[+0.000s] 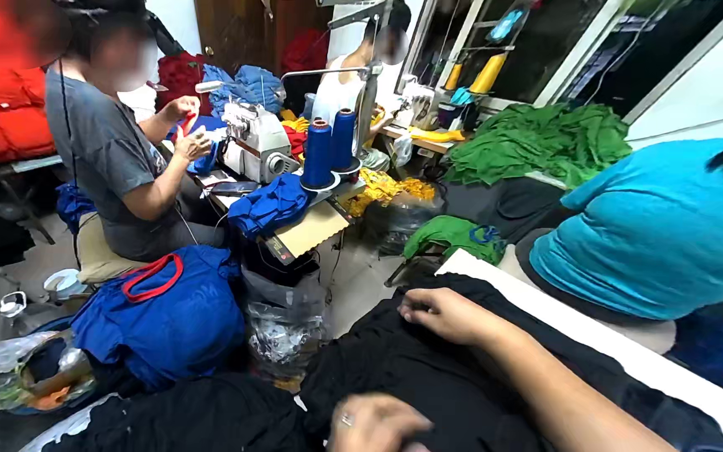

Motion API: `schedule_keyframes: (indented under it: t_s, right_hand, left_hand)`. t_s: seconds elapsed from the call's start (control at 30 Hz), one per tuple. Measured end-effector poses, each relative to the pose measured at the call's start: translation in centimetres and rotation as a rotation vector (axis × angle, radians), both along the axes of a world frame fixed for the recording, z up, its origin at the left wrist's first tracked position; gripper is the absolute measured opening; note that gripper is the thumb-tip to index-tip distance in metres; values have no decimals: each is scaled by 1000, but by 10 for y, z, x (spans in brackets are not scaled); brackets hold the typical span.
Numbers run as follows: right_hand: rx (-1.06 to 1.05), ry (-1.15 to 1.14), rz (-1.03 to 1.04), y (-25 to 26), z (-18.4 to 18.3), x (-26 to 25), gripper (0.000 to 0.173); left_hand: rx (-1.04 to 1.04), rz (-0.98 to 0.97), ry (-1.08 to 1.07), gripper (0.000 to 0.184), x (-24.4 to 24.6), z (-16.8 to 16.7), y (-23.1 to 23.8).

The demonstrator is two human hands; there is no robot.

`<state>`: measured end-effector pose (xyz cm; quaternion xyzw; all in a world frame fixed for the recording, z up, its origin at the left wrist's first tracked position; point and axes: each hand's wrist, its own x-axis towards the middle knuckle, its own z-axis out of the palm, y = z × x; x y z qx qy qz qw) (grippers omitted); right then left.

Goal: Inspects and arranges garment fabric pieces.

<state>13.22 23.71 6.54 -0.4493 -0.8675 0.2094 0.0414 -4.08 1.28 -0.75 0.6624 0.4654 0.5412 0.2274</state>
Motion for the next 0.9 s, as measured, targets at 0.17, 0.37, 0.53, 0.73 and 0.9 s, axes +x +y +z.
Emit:
schedule_keyframes:
  t_s: [0.17,0.37,0.53,0.73,0.9]
  right_hand:
    - [-29,-170,55,4,-22,-8,27]
    - [43,-133,44,0,-15,-10,12]
    - [-17,102,-238,-19,23,-12,13]
    - [183,225,78,-16,6,10,10]
    - [431,304,83,-19,10,30,8]
  left_hand:
    - [-405,173,293,36,-62,-56,16]
    - [-309,203,143,25,-58,-68,4]
    - [-78,313,77,15,-57,-62,11]
    - [22,356,210,16,-62,-52,18]
    - [16,361,286,17,-66,-40,25]
